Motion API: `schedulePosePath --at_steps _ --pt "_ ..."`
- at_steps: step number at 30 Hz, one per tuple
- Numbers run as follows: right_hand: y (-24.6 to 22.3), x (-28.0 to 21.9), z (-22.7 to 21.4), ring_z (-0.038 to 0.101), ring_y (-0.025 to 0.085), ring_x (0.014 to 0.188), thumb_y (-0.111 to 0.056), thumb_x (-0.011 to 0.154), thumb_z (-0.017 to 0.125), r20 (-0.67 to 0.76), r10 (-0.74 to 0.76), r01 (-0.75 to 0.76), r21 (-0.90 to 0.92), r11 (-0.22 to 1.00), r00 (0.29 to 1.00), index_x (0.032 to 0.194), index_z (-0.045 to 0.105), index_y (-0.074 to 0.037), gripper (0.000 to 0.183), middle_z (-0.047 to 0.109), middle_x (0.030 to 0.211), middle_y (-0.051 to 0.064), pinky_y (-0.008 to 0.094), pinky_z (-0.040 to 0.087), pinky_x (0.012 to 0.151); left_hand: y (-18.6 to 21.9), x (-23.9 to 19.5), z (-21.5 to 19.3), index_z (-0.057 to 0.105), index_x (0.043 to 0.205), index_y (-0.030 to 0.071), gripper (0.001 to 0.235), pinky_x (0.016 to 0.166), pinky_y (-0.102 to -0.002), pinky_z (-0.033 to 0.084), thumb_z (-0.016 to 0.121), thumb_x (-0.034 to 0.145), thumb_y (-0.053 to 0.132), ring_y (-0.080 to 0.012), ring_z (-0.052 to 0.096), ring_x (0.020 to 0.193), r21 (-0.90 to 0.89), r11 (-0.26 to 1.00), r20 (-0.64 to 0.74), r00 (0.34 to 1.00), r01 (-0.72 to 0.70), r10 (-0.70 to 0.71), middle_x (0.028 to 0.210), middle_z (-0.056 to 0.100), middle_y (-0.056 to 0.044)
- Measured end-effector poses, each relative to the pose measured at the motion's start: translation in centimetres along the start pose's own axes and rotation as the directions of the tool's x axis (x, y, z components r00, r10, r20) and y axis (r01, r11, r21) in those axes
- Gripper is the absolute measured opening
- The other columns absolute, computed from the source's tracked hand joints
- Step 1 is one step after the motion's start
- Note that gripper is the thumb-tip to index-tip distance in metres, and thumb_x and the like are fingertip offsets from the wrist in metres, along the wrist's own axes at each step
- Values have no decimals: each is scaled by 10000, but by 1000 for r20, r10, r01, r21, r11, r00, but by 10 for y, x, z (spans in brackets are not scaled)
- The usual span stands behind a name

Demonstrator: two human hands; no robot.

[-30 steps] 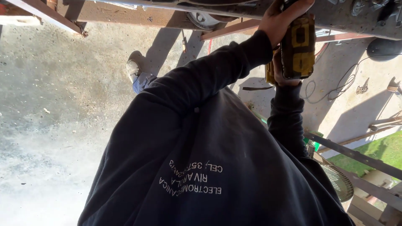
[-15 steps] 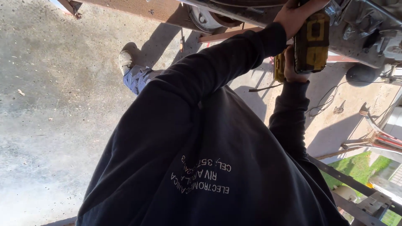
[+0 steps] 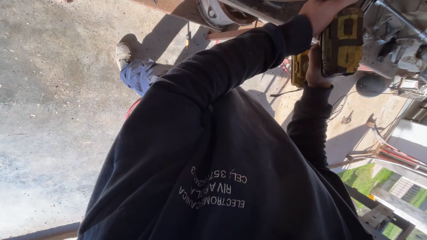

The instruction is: Cleaning the interior of a metal motor housing using a power drill with a wire brush attachment.

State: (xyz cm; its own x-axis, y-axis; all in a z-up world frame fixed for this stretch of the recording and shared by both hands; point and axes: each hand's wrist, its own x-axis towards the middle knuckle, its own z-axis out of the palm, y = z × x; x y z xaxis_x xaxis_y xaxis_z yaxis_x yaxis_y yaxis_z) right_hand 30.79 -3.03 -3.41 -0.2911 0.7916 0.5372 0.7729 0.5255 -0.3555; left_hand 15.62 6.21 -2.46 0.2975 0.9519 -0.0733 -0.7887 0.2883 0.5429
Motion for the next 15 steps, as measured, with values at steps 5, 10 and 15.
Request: schedulePosePath --at_steps 5,10,15 --pt "30 -24 -12 576 331 1305 63 976 815 -15 -50 48 -81 996 999 1508 365 -66 709 522 1446 163 450 541 1104 -12 -16 7 508 1339 -17 990 878 -417 663 787 603 583 -316 802 937 -151 987 61 997 -46 56 1110 757 -221" --pt "53 -21 -15 567 332 1273 -43 926 860 -13 -125 115 -306 945 992 1505 350 -101 774 514 1408 144 468 536 1085 8 2 1 605 1327 58 945 884 -477 707 754 610 655 -339 848 962 -115 991 59 995 -73 80 1131 806 -203" --pt "69 5 -10 495 331 1335 -126 904 888 -23 -95 83 -316 945 995 1543 298 -161 871 459 1446 125 504 476 1153 10 -21 8 441 1335 -44 979 837 -417 650 751 606 531 -316 765 869 -149 989 75 997 4 8 1047 710 -225"
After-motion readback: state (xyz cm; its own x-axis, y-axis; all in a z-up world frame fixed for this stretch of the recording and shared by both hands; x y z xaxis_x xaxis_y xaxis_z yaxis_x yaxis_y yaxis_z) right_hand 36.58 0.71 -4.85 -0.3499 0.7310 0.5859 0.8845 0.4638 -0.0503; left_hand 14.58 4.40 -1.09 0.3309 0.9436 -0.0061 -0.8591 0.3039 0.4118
